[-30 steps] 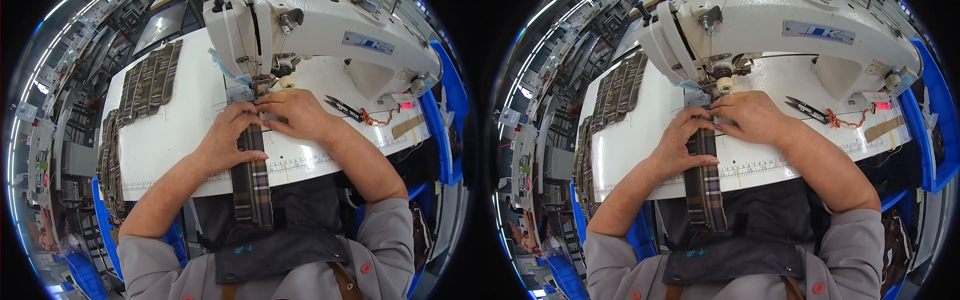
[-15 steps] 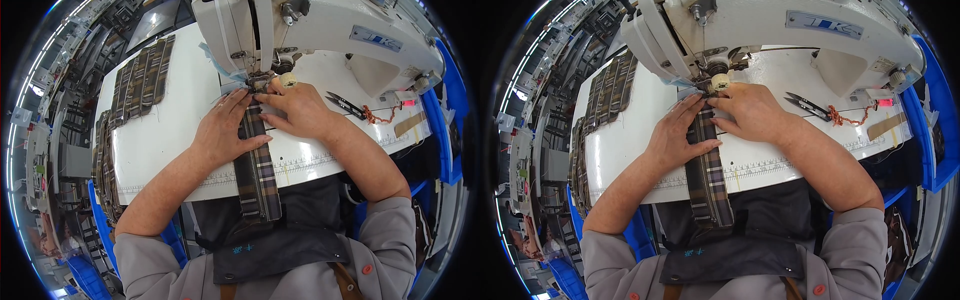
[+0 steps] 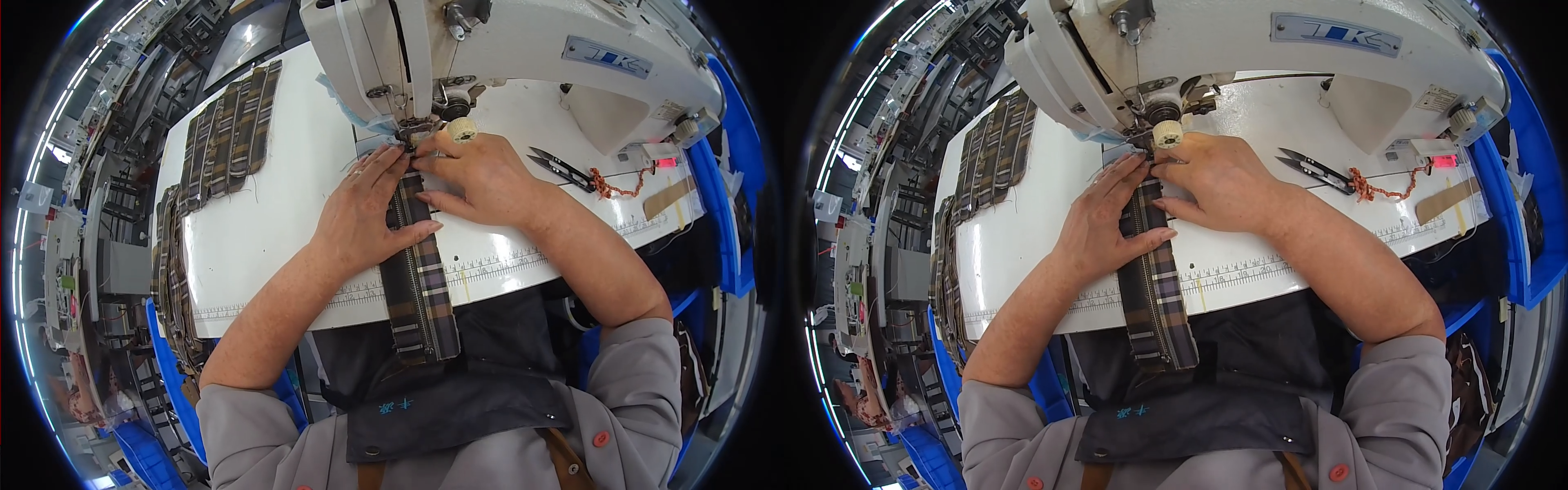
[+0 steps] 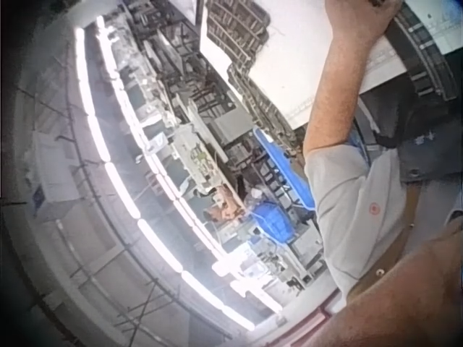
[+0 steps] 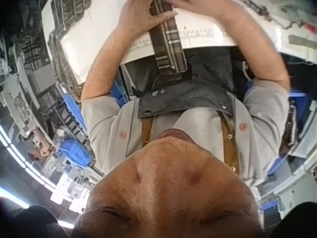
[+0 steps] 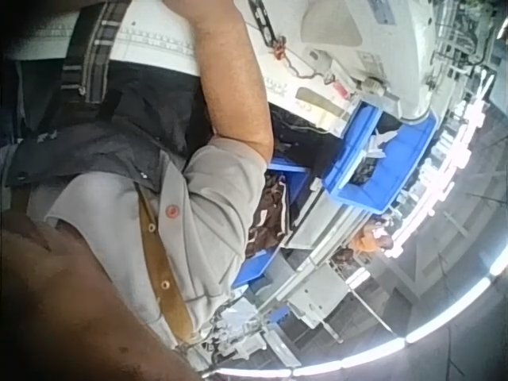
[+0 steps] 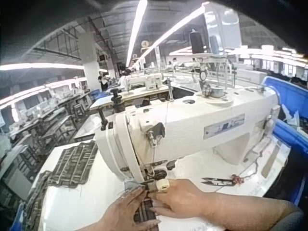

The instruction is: Sewing and organizing patterned leather strips at an industrial sewing machine.

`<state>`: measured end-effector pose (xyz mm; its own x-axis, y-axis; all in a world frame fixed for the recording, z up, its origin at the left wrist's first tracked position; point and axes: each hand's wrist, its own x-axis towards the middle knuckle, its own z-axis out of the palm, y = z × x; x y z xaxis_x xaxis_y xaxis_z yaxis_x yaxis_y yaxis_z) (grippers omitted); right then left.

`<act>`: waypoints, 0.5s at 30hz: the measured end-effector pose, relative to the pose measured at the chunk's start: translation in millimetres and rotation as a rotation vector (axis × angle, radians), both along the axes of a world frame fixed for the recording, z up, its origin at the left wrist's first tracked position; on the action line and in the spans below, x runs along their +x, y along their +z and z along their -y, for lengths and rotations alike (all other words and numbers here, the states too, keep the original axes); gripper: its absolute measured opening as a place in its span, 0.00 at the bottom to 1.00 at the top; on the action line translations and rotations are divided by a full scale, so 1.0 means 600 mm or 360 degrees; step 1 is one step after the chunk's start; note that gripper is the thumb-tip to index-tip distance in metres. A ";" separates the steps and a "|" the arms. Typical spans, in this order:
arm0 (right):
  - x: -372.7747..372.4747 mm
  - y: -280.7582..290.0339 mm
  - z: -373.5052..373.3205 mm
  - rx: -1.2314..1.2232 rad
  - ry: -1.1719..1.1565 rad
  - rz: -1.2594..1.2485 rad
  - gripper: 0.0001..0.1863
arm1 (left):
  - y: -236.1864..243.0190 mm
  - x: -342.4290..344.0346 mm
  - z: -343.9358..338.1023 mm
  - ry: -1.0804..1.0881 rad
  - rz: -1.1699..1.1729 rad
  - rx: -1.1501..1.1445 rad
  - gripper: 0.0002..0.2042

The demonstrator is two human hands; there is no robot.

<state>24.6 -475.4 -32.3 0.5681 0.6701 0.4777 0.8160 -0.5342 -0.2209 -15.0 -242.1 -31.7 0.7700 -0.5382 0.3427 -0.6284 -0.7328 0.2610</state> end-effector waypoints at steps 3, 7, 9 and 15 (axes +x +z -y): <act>0.002 0.001 0.001 0.0024 0.0058 0.0043 0.22 | 0.001 -0.002 0.001 0.0007 -0.0004 0.0012 0.44; 0.001 0.002 0.001 0.0003 0.0061 0.0010 0.24 | 0.006 -0.006 0.002 -0.0001 -0.0042 0.0043 0.46; 0.001 0.003 0.001 -0.0014 0.0044 0.0002 0.25 | 0.010 -0.006 0.003 -0.0007 -0.0069 0.0031 0.47; -0.002 0.001 0.000 -0.0026 0.0000 -0.0036 0.26 | 0.012 -0.006 0.003 0.0006 -0.0089 0.0044 0.47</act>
